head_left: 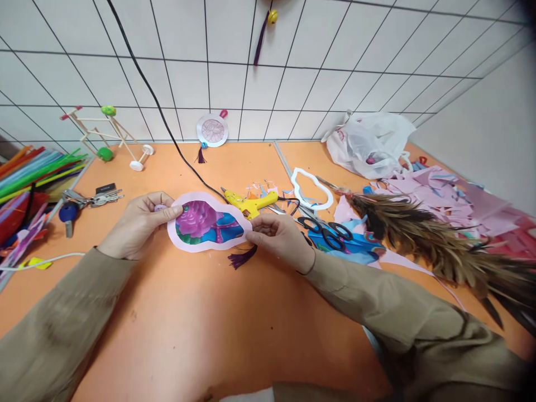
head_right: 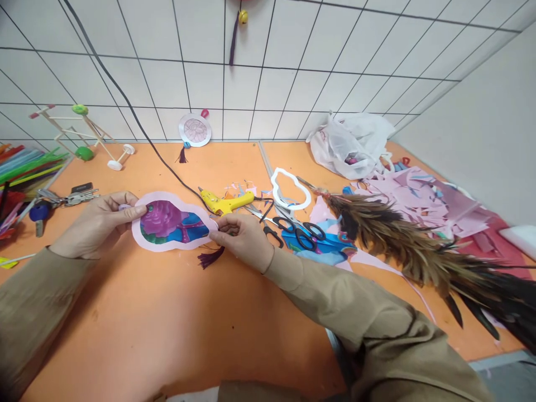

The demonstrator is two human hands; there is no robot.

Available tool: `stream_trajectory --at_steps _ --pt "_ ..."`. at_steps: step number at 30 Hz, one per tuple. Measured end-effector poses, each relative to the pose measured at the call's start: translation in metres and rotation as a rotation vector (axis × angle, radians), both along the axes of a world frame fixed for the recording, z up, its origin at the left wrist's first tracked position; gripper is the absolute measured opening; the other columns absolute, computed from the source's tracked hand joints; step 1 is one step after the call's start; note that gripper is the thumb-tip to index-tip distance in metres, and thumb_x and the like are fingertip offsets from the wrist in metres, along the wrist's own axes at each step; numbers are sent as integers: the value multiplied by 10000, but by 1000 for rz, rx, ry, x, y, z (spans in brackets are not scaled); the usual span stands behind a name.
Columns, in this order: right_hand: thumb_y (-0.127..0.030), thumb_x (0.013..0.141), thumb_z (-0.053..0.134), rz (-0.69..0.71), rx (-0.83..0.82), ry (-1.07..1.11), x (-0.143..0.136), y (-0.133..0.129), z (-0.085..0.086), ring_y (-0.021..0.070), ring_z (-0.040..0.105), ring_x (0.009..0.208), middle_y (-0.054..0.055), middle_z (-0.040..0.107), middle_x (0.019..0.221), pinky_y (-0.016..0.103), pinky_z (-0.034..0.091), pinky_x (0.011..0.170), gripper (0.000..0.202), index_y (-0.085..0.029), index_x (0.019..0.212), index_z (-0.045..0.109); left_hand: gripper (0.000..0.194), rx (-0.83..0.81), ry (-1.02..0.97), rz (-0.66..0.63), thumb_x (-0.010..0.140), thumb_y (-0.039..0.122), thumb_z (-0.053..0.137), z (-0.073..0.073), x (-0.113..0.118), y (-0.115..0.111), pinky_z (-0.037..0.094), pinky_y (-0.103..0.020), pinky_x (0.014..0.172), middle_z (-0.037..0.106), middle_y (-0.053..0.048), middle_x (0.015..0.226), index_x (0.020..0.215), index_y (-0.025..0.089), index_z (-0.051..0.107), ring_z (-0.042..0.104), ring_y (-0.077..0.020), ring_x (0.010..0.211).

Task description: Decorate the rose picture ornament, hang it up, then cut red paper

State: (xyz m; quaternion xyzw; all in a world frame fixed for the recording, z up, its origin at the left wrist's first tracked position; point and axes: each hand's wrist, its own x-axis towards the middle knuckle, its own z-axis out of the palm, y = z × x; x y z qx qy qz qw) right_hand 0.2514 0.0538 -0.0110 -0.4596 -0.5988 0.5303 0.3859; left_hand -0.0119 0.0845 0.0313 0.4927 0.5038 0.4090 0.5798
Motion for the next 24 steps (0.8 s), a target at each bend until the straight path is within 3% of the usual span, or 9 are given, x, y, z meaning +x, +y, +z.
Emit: stream_trajectory --at_steps 13,18,24 --pt "-393 780 635 -121 152 -95 -2 0 6 128 600 473 0 623 543 249 507 492 248 -186 646 611 299 -68 -5 118 588 270 851 5 13 -9 445 -211 500 634 61 525 634 156 578 549 -82 489" --pt "-462 768 651 -136 154 -43 -2 -1 6 115 584 434 1 609 521 224 486 443 334 -175 612 586 391 -50 11 160 482 335 888 5 15 -9 446 -207 462 628 43 507 613 149 570 553 -96 466" --pt "-541 738 671 -102 107 29 -1 0 4 113 570 435 4 600 505 228 483 445 407 -164 605 595 393 19 49 163 498 352 885 6 14 -9 434 -196 462 632 33 518 635 144 581 553 -94 465"
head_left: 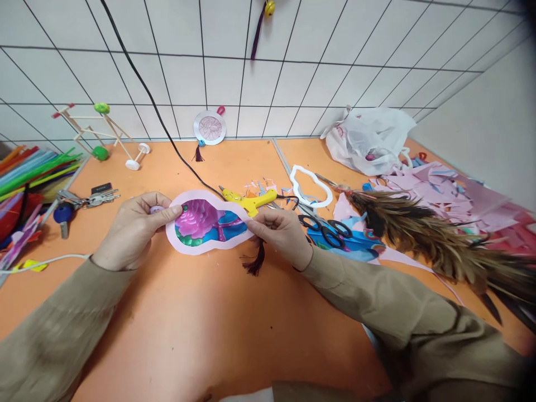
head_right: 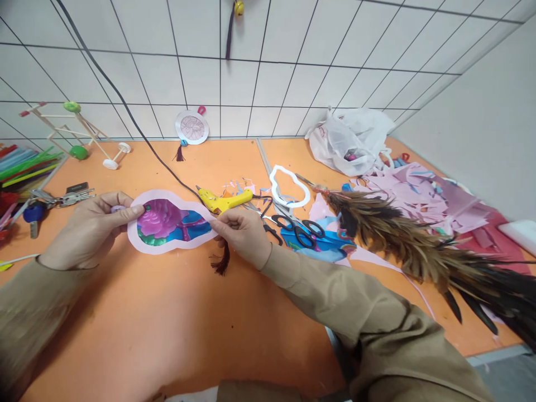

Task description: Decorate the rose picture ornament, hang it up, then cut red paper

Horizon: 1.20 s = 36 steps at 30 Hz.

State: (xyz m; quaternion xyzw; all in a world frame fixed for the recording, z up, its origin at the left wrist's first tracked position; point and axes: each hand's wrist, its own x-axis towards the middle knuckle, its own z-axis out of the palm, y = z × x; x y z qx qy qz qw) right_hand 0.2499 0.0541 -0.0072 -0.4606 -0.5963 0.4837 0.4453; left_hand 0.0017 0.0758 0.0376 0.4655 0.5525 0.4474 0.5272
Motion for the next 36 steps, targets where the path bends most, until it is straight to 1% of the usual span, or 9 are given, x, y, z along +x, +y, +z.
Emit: stream_trajectory --at_steps 7,14,16,19,23,26,29,33,36 --pt "-553 801 587 98 37 -24 2 -2 8 130 589 536 31 612 584 247 487 533 433 -148 649 614 334 43 6 -36 571 315 866 4 -1 -1 402 -179 466 625 35 501 642 141 590 533 -80 463" --pt "-359 809 568 55 211 -227 1 2 3 85 440 499 -13 524 527 215 354 485 285 -158 610 593 290 67 9 -115 638 313 844 5 -2 -4 403 -166 486 627 32 530 654 134 617 521 -68 489" --pt "-363 803 576 70 191 -191 0 3 2 80 417 487 -20 501 516 211 331 467 291 -158 598 582 303 51 -20 -99 620 310 861 4 -1 -4 411 -166 481 616 34 523 656 136 615 521 -73 487" --pt "-398 795 587 58 136 -92 0 4 1 84 431 479 -16 509 509 212 329 452 316 -157 592 579 313 29 -209 -85 594 312 879 1 1 -4 466 -185 526 649 26 616 709 147 639 563 -94 547" --pt "-435 776 607 -38 89 -9 -1 5 0 107 501 484 -1 561 520 225 387 463 318 -159 619 593 323 -8 -430 -168 635 404 839 -7 9 -6 528 -242 633 697 -35 748 779 150 702 624 -156 680" --pt "-446 769 610 -60 69 -7 -2 4 -1 107 504 465 -1 575 527 227 392 450 310 -162 642 604 290 -54 -463 -192 697 419 790 -16 21 -13 553 -293 689 702 -53 714 792 153 727 660 -204 739" --pt "-461 760 616 -40 85 1 -4 3 1 96 472 473 -10 546 529 223 371 450 325 -166 627 591 262 -72 -418 -128 711 386 788 -21 32 -21 573 -318 704 722 -64 702 792 141 743 692 -239 769" --pt "-497 737 642 -14 50 12 -7 3 2 84 412 475 -30 465 500 222 334 445 382 -173 570 526 266 -88 -364 -120 718 386 786 -20 39 -27 592 -343 708 745 -85 725 756 125 750 710 -274 809" --pt "-523 719 666 -34 -15 51 -9 4 0 71 369 452 -44 421 476 218 303 426 443 -183 530 454 279 -72 -403 -152 725 400 780 -18 39 -29 597 -351 736 756 -87 757 786 129 755 715 -275 825"
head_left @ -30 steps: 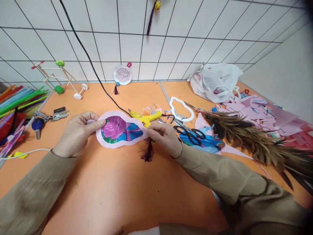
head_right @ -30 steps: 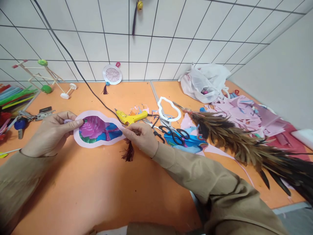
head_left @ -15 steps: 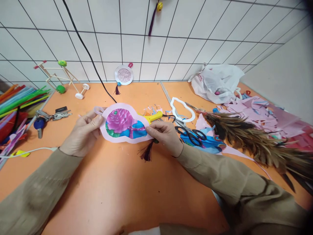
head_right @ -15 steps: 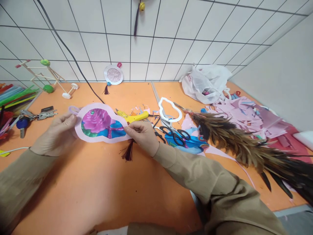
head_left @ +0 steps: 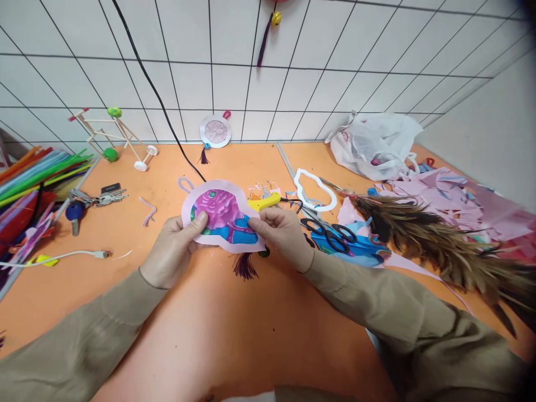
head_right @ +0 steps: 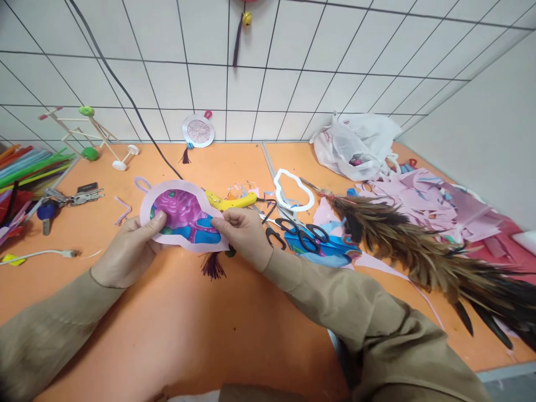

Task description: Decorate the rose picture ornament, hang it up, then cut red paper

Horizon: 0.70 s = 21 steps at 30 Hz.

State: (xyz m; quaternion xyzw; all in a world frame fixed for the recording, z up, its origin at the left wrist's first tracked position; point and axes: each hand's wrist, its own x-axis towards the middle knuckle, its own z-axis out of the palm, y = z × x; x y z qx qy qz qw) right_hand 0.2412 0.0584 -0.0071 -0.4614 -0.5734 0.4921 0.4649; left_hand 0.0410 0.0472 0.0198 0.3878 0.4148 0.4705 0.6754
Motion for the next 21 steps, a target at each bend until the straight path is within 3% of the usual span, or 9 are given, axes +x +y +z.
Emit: stream_trajectory --at_steps 5,9,15,21 --pt "-583 691 679 16 -35 77 -1 0 1 72 399 471 -40 463 495 215 344 448 469 -172 551 500 294 -9 -34 -124 773 419 738 -2 0 -2 596 -360 781 769 -88 830 890 150 752 722 -256 839" --pt "-569 707 678 125 -53 69 1 -4 4 94 491 513 -14 553 561 233 422 498 435 -171 594 544 336 -80 -4 -93 793 467 702 -4 -1 -2 602 -392 769 769 -107 818 866 141 741 727 -277 841" --pt "-572 716 677 131 -59 15 3 -5 0 84 466 452 -30 519 490 209 368 428 460 -181 570 483 469 -61 -13 -108 748 565 700 -3 -5 1 593 -428 788 767 -122 845 938 137 717 728 -287 850" --pt "-549 746 663 179 -29 78 1 -7 4 94 505 522 -12 566 578 228 426 496 414 -174 630 531 325 30 42 -123 817 457 680 -4 -2 -3 586 -406 817 766 -99 911 952 165 727 709 -280 927"
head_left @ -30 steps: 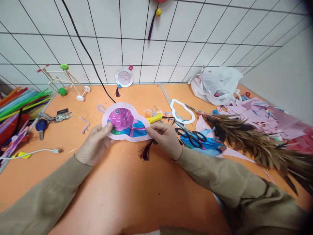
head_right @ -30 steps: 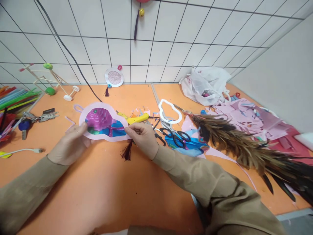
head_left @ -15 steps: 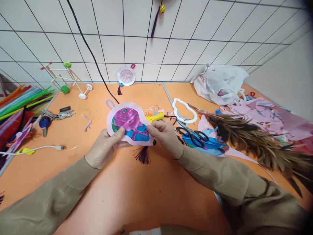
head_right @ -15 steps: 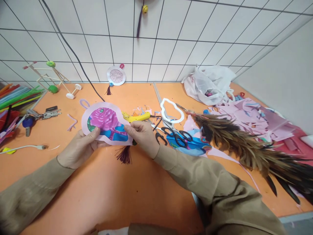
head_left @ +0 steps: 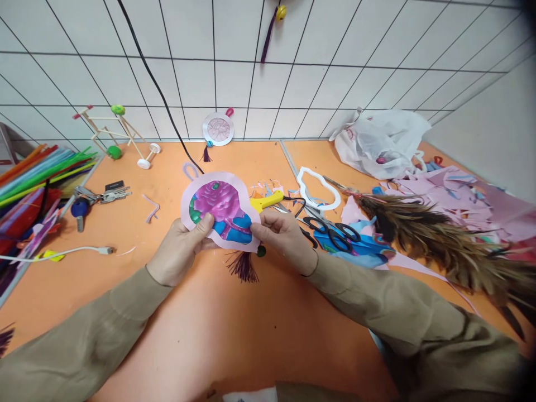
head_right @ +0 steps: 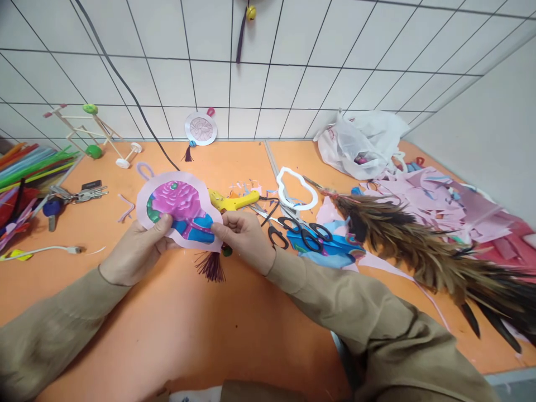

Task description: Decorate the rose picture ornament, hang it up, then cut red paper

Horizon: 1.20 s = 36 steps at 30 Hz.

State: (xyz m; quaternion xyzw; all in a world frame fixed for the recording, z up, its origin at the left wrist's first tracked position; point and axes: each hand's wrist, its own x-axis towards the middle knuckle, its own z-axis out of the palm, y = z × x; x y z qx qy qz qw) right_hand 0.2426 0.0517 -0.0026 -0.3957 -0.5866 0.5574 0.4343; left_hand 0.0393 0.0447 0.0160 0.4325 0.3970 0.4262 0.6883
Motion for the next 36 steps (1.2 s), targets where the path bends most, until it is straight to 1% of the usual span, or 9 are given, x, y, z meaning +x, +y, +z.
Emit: stream_trajectory --at_steps 4,10,14,17,20,25,29,32,36 --pt "-560 744 661 24 -3 -9 -1 1 1 100 506 525 -13 564 567 238 432 505 431 -176 607 521 336 -9 51 -24 818 475 670 3 0 -1 595 -388 772 767 -100 879 919 162 741 714 -280 890" --pt "-529 748 669 -61 -48 28 -5 -2 -4 100 503 495 -14 576 541 241 430 493 410 -178 598 518 326 13 -33 -115 800 461 696 -3 2 -1 558 -394 857 769 -115 876 838 143 761 709 -275 903" --pt "-541 769 639 19 -31 59 -2 -3 -1 108 509 562 -1 576 599 246 440 539 402 -164 648 571 288 -47 23 -107 808 439 691 -2 2 -1 579 -360 757 773 -96 863 868 166 760 720 -239 792" --pt "-545 760 645 53 -17 90 2 0 5 97 484 553 -3 565 615 230 404 510 398 -156 694 596 306 -66 152 -222 785 452 706 6 -1 2 571 -310 675 765 -99 747 751 152 764 714 -220 700" --pt "-486 708 713 50 -135 107 3 3 10 97 485 498 -4 575 591 222 365 445 353 -149 729 611 350 -61 198 -342 769 493 705 11 -2 4 551 -283 673 752 -93 683 702 155 769 704 -207 677" --pt "-415 643 773 -90 -245 219 2 2 7 81 432 445 -19 536 522 214 327 399 324 -163 616 572 323 -71 80 -311 708 490 763 -4 -6 0 527 -296 755 768 -81 811 769 173 776 693 -200 759" --pt "-400 627 790 -102 -299 269 4 -2 2 111 511 517 4 593 602 230 411 457 301 -156 700 631 269 -68 135 -283 728 408 762 -15 -13 -4 513 -346 835 772 -106 901 829 160 783 694 -231 849" --pt "-436 649 774 -57 -248 299 9 0 5 128 552 549 13 607 611 259 468 531 305 -157 681 658 226 -25 246 -333 747 380 740 -8 -20 -6 535 -337 771 776 -97 843 802 166 787 703 -225 769" --pt "-535 675 732 36 -222 260 26 10 17 186 647 652 56 702 757 284 493 559 385 -182 831 727 190 -7 362 -517 768 340 702 18 -28 -11 559 -350 704 766 -99 755 760 172 789 711 -247 703"
